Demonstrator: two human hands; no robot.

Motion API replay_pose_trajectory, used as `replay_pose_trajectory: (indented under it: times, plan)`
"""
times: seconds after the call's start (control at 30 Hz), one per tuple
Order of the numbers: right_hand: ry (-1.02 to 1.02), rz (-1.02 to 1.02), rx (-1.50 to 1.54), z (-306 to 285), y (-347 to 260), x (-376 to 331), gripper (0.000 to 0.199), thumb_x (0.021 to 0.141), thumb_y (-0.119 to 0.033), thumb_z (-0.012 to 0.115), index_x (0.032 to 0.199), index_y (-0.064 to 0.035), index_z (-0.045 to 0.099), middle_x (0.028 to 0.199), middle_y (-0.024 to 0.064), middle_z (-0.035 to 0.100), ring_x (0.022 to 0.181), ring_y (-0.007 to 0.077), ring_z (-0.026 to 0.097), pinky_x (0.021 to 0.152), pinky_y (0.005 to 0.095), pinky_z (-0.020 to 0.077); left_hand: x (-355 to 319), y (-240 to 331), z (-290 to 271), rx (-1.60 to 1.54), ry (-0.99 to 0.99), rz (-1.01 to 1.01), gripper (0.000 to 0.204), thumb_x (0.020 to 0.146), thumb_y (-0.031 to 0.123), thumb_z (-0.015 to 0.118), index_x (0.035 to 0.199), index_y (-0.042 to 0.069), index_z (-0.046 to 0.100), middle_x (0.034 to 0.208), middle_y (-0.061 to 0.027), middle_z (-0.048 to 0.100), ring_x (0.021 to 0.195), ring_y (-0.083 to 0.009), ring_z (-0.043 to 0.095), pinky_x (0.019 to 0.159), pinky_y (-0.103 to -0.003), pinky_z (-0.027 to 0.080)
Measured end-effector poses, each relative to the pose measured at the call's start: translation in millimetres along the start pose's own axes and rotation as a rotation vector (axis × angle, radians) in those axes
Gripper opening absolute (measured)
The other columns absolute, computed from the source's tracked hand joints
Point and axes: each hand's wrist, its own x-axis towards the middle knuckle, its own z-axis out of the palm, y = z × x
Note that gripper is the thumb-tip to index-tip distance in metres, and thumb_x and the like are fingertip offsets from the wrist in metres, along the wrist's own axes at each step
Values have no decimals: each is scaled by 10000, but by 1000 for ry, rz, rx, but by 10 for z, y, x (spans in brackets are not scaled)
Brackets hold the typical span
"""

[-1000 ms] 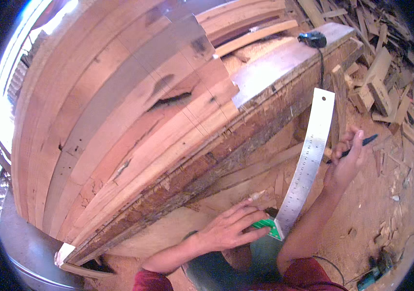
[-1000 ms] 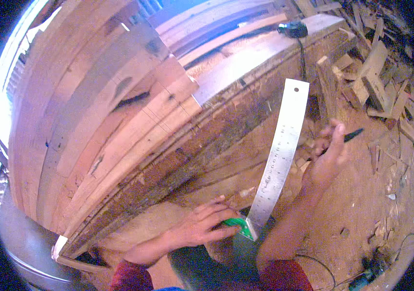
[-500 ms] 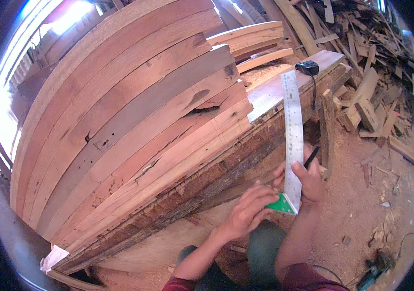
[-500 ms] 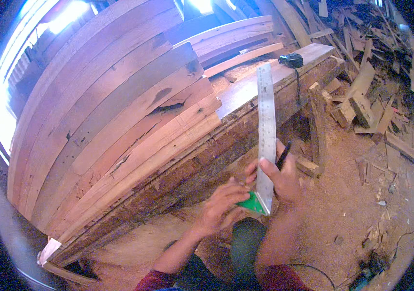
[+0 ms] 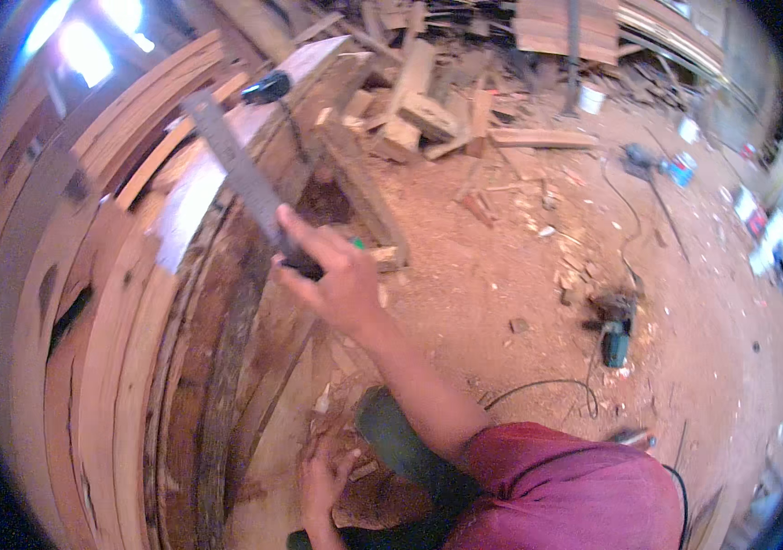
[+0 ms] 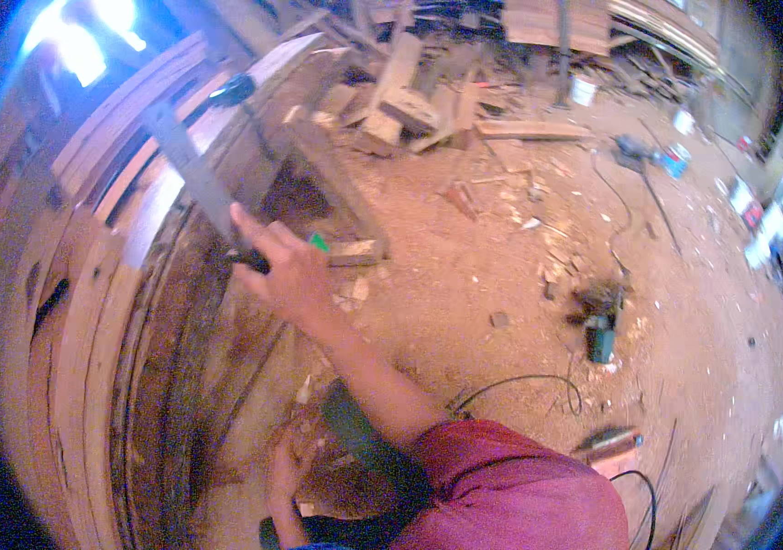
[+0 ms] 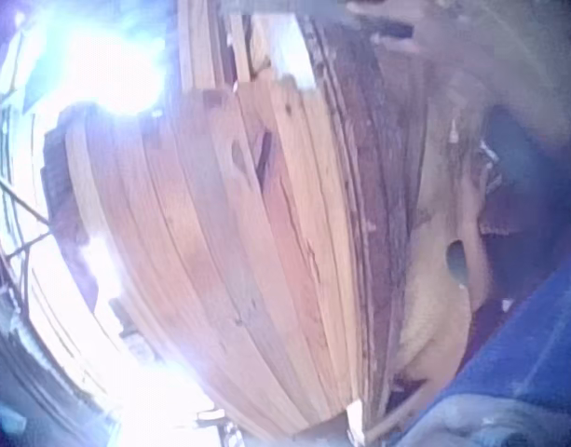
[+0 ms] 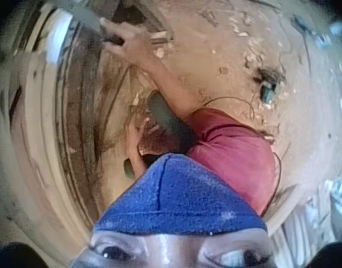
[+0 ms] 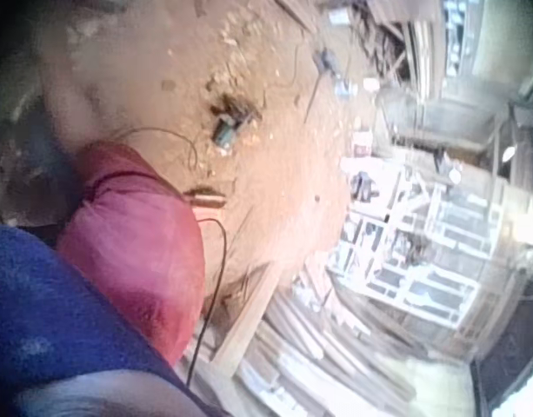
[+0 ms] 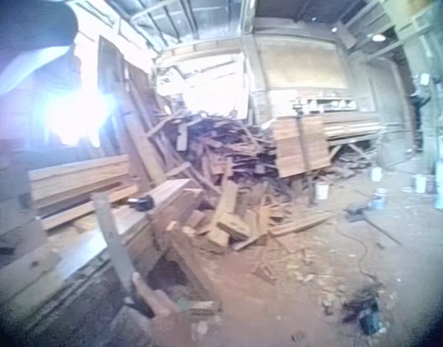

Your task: The person uses a metal ruler and a green square to measure and mark lines on several wooden planks with a black pen. The person repeatedly positions the tools, draws lines, and repositions the planks to continue marking.

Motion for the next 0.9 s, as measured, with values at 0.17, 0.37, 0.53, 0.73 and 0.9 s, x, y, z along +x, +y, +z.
replay_pose_trajectory:
  times: [0.17,0.37,0.53,0.73,0.9]
  plan:
    - [53,-27,-111,259,201,-3,816,744,-311,779,1482,-245,436,906,115,621,799,326,645,688,441,527,262,-367,259,-238,-233,-63,563,838,215,743,1328,16,552,1314,-177,597,1187,-361,566,1008,-430,452]
    - [-46,-16,-142,274,255,-86,966,714,-273,804,1543,-247,308,948,133,557,780,358,628,683,463,517,461,-427,567,-346,-389,-88,511,873,227,704,1309,7,555,1281,-167,603,1156,-335,575,983,-414,465]
    - [-150,38,-99,300,-74,-41,1011,715,-268,791,1566,-272,245,957,134,544,753,354,612,641,456,512,691,-131,633,-419,-402,-137,473,902,238,671,1294,-1,558,1252,-158,608,1130,-312,583,962,-400,476]
    - [-258,164,-7,87,-169,-118,911,775,-298,757,1556,-283,289,925,125,527,724,328,585,622,447,502,811,467,663,-486,-487,-291,433,936,250,632,1275,-10,562,1219,-147,613,1100,-285,592,937,-383,490]
    - [-45,233,-6,-311,-100,-175,768,847,-301,727,1524,-229,372,1085,140,589,844,328,630,688,430,530,777,916,554,-521,-494,-402,406,965,260,599,1260,-18,565,1191,-139,618,1074,-263,600,917,-370,501]
